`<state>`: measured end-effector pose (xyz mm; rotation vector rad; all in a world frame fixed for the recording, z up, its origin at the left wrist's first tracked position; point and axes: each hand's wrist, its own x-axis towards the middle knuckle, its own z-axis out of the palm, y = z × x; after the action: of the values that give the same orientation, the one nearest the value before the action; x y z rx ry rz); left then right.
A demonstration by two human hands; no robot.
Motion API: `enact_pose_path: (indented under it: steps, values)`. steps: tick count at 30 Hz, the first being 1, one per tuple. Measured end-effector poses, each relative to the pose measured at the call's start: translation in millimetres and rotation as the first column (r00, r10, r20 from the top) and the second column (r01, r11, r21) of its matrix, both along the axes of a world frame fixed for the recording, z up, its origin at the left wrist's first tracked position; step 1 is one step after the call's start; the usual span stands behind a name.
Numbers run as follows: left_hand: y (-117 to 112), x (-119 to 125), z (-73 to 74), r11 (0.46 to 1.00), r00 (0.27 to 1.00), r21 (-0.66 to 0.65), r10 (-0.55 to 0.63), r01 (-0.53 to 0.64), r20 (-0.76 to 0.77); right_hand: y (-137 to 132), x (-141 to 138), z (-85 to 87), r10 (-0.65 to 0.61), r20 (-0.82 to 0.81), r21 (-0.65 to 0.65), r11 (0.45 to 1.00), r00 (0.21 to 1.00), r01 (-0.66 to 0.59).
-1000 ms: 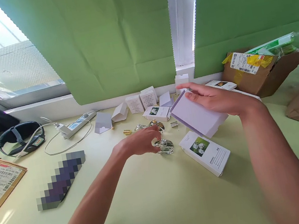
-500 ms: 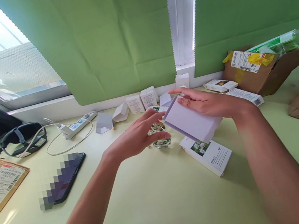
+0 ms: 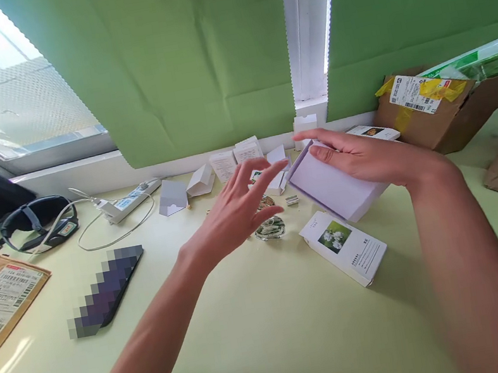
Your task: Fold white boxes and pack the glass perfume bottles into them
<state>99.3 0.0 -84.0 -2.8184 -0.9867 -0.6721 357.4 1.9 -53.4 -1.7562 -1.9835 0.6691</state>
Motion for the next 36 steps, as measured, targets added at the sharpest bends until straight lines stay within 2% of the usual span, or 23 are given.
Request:
enact_pose_path:
  steps: [3, 6, 9, 17, 28, 33, 36]
  values:
    - [5, 0, -3.7, 0.995, 0.998, -0.066, -0.069, 0.07, 0.006, 0, -7, -0.7, 0.081, 0.077, -0.022, 0.997, 0.994, -0.08]
    - [11, -1, -7.4, 0.985, 0.997, -0.155, -0.077, 0.076, 0.002, 1, -12, -1.1, 0.148, 0.075, -0.078, 0.987, 0.986, -0.142]
    - [14, -3, -7.6, 0.977, 0.992, -0.177, -0.126, 0.121, -0.02, 0, -14, 0.1, 0.16, 0.055, -0.084, 0.984, 0.986, -0.155]
    - [12, -2, -5.6, 0.984, 0.988, -0.108, -0.15, 0.145, -0.041, -8, -19, 5.0, 0.143, -0.075, -0.12, 0.981, 0.987, -0.152]
    - [8, 0, -8.9, 0.986, 0.984, -0.094, -0.146, 0.137, -0.102, -5, -21, 1.8, 0.196, -0.002, -0.134, 0.972, 0.981, -0.194]
    - [3, 5, -9.4, 0.988, 0.985, -0.052, -0.148, 0.143, -0.087, -4, -20, 4.0, 0.122, 0.0, -0.113, 0.986, 0.993, -0.121]
    - [3, 10, -14.5, 0.989, 0.983, 0.004, -0.149, 0.15, -0.104, -5, -21, 5.3, 0.079, -0.011, -0.156, 0.984, 0.997, -0.08]
